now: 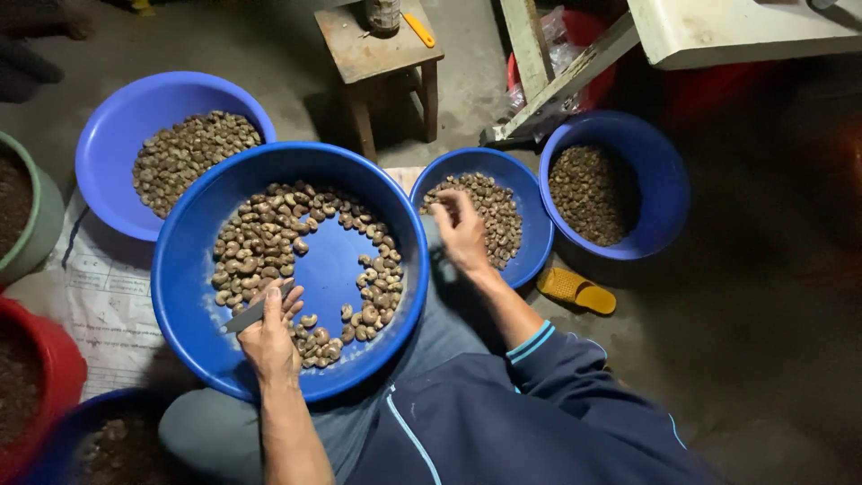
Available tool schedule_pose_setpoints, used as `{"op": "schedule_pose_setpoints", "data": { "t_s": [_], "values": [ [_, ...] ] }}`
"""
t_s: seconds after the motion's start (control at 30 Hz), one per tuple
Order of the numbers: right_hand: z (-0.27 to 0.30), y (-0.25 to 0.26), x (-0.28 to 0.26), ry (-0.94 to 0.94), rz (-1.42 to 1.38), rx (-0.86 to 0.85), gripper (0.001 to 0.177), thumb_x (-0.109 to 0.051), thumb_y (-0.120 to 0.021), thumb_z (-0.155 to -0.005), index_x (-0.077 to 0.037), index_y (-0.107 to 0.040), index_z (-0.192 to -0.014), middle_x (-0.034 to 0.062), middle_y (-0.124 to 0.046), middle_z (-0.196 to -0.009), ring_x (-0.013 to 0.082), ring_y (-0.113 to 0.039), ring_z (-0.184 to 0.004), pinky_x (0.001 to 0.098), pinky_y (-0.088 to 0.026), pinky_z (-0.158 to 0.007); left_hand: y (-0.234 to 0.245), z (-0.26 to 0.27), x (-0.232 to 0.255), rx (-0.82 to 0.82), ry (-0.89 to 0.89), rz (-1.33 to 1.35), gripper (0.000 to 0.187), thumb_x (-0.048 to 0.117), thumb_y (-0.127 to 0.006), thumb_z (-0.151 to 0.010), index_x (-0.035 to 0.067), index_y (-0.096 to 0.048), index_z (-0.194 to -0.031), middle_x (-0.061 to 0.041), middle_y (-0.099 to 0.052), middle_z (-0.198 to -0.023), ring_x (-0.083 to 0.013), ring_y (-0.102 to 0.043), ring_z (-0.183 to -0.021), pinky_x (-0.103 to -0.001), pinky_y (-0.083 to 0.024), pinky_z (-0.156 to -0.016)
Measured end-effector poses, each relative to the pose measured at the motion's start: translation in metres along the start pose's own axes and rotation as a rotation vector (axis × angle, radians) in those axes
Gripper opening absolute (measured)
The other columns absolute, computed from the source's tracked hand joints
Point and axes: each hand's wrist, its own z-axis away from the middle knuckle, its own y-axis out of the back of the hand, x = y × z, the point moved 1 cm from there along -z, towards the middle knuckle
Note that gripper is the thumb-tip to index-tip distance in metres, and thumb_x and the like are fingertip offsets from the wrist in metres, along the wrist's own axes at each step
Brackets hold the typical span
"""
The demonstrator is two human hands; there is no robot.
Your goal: A person sitting on the floor is cracking nuts one by one using a small metal tool and sorting them into several blue plastic bowls.
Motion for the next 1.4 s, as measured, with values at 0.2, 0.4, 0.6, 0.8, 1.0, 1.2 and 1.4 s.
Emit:
{"op": "schedule_pose_setpoints", "data": {
  "t_s": [0.2,0.4,0.6,0.8,1.0,1.2,1.4],
  "values": [
    [0.028,-0.053,-0.052,0.279,0.018,-0.408,0.022,-0.019,-0.065,-0.097,-0.013,-0.068,-0.118,0.0152,-0.075,-0.099,0.0356,-0.074,-0.092,0.0446,-0.061,-0.079,0.005,-0.001,-0.004,0.008,-0.024,-0.01,0.027,0.011,-0.058,-0.111,-0.011,-0.063,-0.126,-0.034,-0.067,-0.12,-0.041,-0.072,-0.106,-0.038,-0.064,-0.077],
    [0.074,-0.116,-0.029,0.433,0.522,-0.97,0.031,-0.032,-0.062,-0.094,-0.018,-0.058,-0.121,0.0096,-0.076,-0.107,0.036,-0.075,-0.094,0.0546,-0.06,-0.079,0.003,0.001,-0.002,0.035,-0.029,0.014,0.027,0.012,-0.06,-0.109,-0.01,-0.064,-0.124,-0.033,-0.068,-0.118,-0.0388,-0.074,-0.102,-0.035,-0.064,-0.074],
    [0.108,-0.169,0.018,0.441,0.86,-1.179,0.039,-0.024,-0.031,-0.1,-0.017,-0.06,-0.126,0.0143,-0.074,-0.114,0.0389,-0.076,-0.093,0.054,-0.059,-0.075,0.0,0.002,0.006,0.035,-0.028,-0.005,0.026,0.012,-0.06,-0.109,-0.009,-0.065,-0.123,-0.033,-0.069,-0.117,-0.0395,-0.074,-0.101,-0.035,-0.064,-0.073],
    [0.12,-0.184,0.043,0.432,0.966,-1.21,0.046,-0.032,-0.021,-0.103,-0.023,-0.062,-0.12,0.01,-0.073,-0.115,0.0365,-0.077,-0.091,0.0564,-0.058,-0.075,0.002,0.0,0.0,0.022,-0.017,-0.002,0.024,0.011,-0.06,-0.109,-0.008,-0.066,-0.123,-0.033,-0.069,-0.116,-0.0397,-0.074,-0.101,-0.034,-0.064,-0.072],
    [0.116,-0.168,0.011,0.519,0.818,-0.995,0.027,-0.031,-0.034,-0.103,-0.019,-0.057,-0.112,0.0118,-0.063,-0.109,0.0357,-0.071,-0.092,0.0484,-0.06,-0.068,0.001,0.001,0.001,0.026,-0.012,-0.006,0.024,0.011,-0.061,-0.109,-0.008,-0.066,-0.123,-0.032,-0.069,-0.116,-0.0394,-0.074,-0.101,-0.034,-0.064,-0.072],
    [0.123,-0.176,0.039,0.45,0.869,-0.954,0.03,-0.029,-0.031,-0.102,-0.014,-0.058,-0.104,0.0156,-0.063,-0.101,0.0409,-0.07,-0.088,0.0502,-0.058,-0.066,-0.001,0.002,0.004,0.039,0.01,0.017,0.025,0.01,-0.06,-0.108,-0.009,-0.065,-0.122,-0.03,-0.07,-0.115,-0.0375,-0.075,-0.097,-0.03,-0.064,-0.071],
    [0.127,-0.183,0.051,0.425,0.896,-1.053,0.044,-0.034,-0.025,-0.103,-0.017,-0.064,-0.101,0.0133,-0.072,-0.1,0.0382,-0.074,-0.091,0.0494,-0.057,-0.074,0.001,-0.001,-0.003,0.031,-0.002,-0.001,0.024,0.011,-0.062,-0.108,-0.008,-0.066,-0.122,-0.03,-0.07,-0.115,-0.0386,-0.075,-0.098,-0.032,-0.064,-0.071]
  ]
}}
